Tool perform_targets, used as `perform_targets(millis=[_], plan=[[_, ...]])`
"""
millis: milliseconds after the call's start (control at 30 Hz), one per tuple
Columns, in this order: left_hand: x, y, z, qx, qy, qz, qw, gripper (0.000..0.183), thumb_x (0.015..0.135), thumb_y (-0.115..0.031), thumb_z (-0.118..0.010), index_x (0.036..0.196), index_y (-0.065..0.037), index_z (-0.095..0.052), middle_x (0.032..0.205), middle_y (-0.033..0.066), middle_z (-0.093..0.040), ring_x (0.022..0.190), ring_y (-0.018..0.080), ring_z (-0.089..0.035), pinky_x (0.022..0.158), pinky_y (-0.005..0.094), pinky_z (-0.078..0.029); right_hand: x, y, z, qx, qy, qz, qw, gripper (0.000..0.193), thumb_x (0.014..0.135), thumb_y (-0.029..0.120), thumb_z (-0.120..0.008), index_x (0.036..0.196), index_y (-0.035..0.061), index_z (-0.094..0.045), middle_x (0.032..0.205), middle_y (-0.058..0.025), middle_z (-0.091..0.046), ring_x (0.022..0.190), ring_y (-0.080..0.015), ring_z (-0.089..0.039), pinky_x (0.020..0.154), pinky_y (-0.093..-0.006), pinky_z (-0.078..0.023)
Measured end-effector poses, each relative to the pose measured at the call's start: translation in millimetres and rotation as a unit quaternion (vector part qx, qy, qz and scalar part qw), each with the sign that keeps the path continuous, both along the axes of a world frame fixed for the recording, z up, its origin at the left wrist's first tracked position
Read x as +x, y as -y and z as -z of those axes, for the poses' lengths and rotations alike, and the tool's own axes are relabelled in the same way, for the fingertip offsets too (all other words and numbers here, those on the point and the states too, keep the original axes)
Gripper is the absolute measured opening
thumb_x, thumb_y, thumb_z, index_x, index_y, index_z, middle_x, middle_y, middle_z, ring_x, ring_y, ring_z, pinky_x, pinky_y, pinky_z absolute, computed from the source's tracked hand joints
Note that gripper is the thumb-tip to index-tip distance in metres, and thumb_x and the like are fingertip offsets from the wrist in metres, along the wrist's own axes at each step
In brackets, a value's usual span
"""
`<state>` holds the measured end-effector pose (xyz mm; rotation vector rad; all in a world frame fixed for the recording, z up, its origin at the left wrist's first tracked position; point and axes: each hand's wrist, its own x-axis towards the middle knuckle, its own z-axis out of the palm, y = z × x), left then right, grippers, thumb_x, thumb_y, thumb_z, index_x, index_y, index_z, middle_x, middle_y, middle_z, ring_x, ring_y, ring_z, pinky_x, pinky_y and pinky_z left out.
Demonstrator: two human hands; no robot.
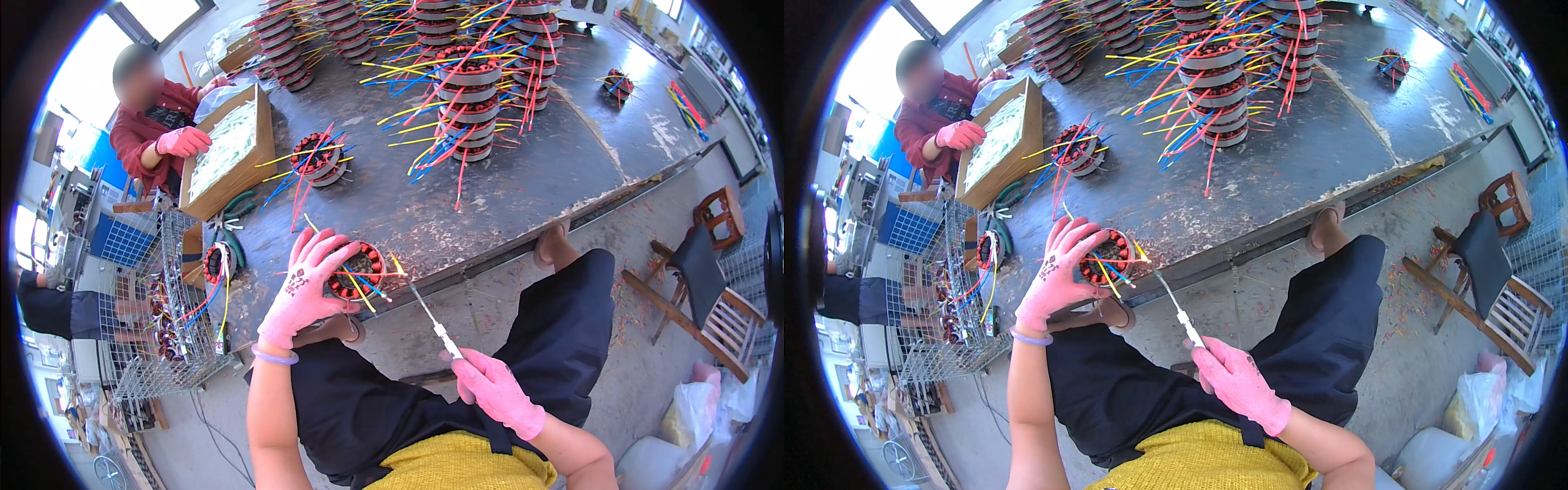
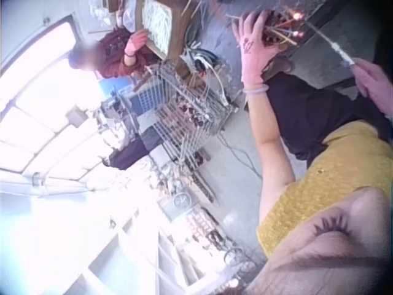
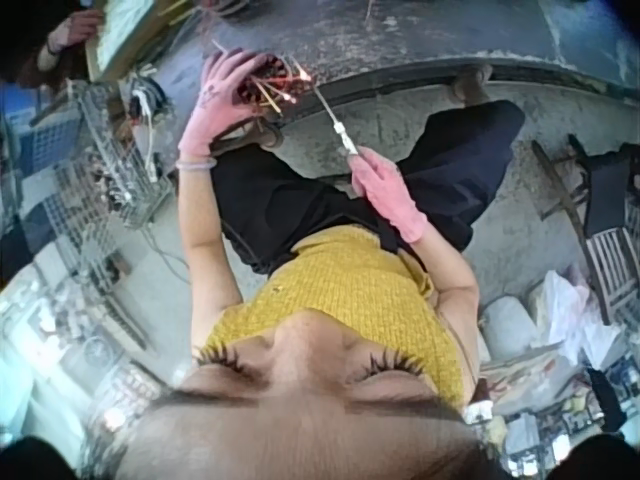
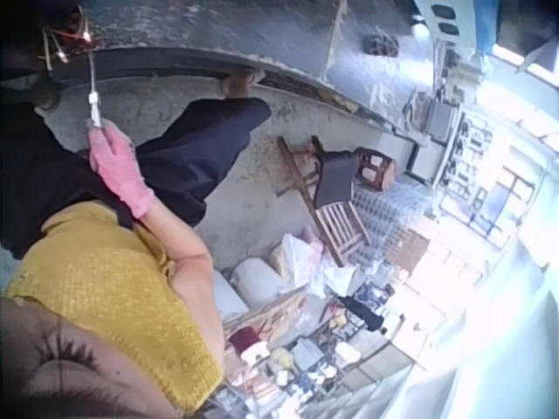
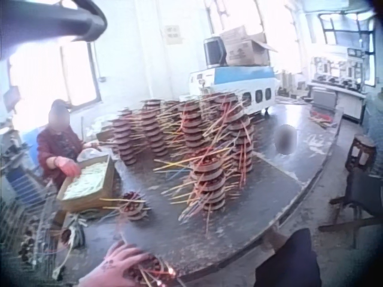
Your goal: The person uses a lighter to heat shrink colored tubing onto wires protruding from a motor winding, handling the component with gloved hands and then placing it onto a stack on the workbench.
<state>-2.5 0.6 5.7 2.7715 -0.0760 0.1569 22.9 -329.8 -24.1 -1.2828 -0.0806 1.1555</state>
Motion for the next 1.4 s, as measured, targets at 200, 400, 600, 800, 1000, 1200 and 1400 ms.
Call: perform_targets(millis=[200, 400, 600, 800, 1000, 1200, 1400], plan=[[0.1, -0.9, 0.9, 0.002, 0.001, 0.003, 1.0, 0.091, 0.056, -0.029, -0.089, 0.139, -0.015, -0.056, 0.139, 0.0093, -0.053, 0.14, 0.0332, -0.04, 0.123, 0.0518, -0.02, 2.0, 3.7, 2.3, -0.019, 0.055, -0.024, 0.998, 0.037, 0.104, 0.024, -0.049, 0.131, 0.0007, -0.059, 0.067, 0.0012, -0.05, 0.061, -0.0065, -0.048, 0.059, -0.0251, -0.041], [-0.5, -2.1, 2.0, 0.006, -0.001, 0.005, 1.0, 0.09, 0.057, -0.029, -0.088, 0.14, -0.015, -0.055, 0.139, 0.0097, -0.053, 0.14, 0.0336, -0.04, 0.123, 0.0519, -0.02, 1.6, 3.9, 3.1, -0.021, 0.064, -0.027, 0.997, 0.037, 0.104, 0.024, -0.049, 0.131, 0.0011, -0.059, 0.067, 0.0009, -0.05, 0.061, -0.0065, -0.048, 0.059, -0.0249, -0.041], [-0.2, -2.6, 2.7, 0.002, 0.002, 0.008, 1.0, 0.091, 0.057, -0.029, -0.088, 0.14, -0.015, -0.055, 0.139, 0.0098, -0.053, 0.14, 0.0337, -0.04, 0.123, 0.0518, -0.02, 1.6, -0.3, -3.7, -0.025, 0.026, -0.015, 0.999, 0.037, 0.104, 0.026, -0.05, 0.13, 0.0006, -0.059, 0.067, 0.0017, -0.05, 0.061, -0.0062, -0.047, 0.058, -0.0249, -0.041], [-1.4, -3.4, 1.8, 0.006, 0.003, 0.008, 1.0, 0.09, 0.057, -0.029, -0.088, 0.14, -0.015, -0.055, 0.139, 0.0098, -0.053, 0.14, 0.0337, -0.04, 0.122, 0.0514, -0.02, 2.0, 1.7, -2.1, -0.035, 0.058, -0.023, 0.997, 0.038, 0.104, 0.026, -0.05, 0.13, 0.0002, -0.059, 0.066, 0.0029, -0.05, 0.059, -0.0053, -0.045, 0.056, -0.0238, -0.038], [0.9, -1.0, 2.2, 0.009, 0.003, 0.005, 1.0, 0.09, 0.057, -0.028, -0.088, 0.14, -0.015, -0.056, 0.14, 0.0096, -0.053, 0.14, 0.0335, -0.04, 0.122, 0.0517, -0.021, 0.6, 1.0, -1.1, 0.001, 0.003, -0.001, 1.0, 0.038, 0.104, 0.025, -0.05, 0.13, -0.001, -0.058, 0.067, 0.0023, -0.05, 0.06, -0.0058, -0.045, 0.056, -0.0247, -0.039], [-0.5, -1.5, 2.9, 0.012, 0.006, 0.004, 1.0, 0.09, 0.057, -0.028, -0.089, 0.139, -0.016, -0.056, 0.14, 0.009, -0.054, 0.14, 0.0331, -0.041, 0.122, 0.0516, -0.021, 3.1, 0.9, -4.0, -0.022, 0.053, -0.026, 0.998, 0.036, 0.105, 0.026, -0.048, 0.126, -0.0012, -0.059, 0.067, 0.0022, -0.05, 0.06, -0.0056, -0.045, 0.056, -0.0247, -0.039], [-0.6, -2.3, 3.7, 0.015, 0.006, 0.006, 1.0, 0.09, 0.057, -0.027, -0.089, 0.14, -0.016, -0.056, 0.14, 0.0089, -0.054, 0.14, 0.0328, -0.041, 0.122, 0.0516, -0.021, 2.9, 2.8, -3.8, -0.033, 0.067, -0.032, 0.997, 0.035, 0.105, 0.026, -0.048, 0.123, -0.0017, -0.06, 0.067, 0.001, -0.051, 0.06, -0.0059, -0.047, 0.058, -0.0255, -0.041]])
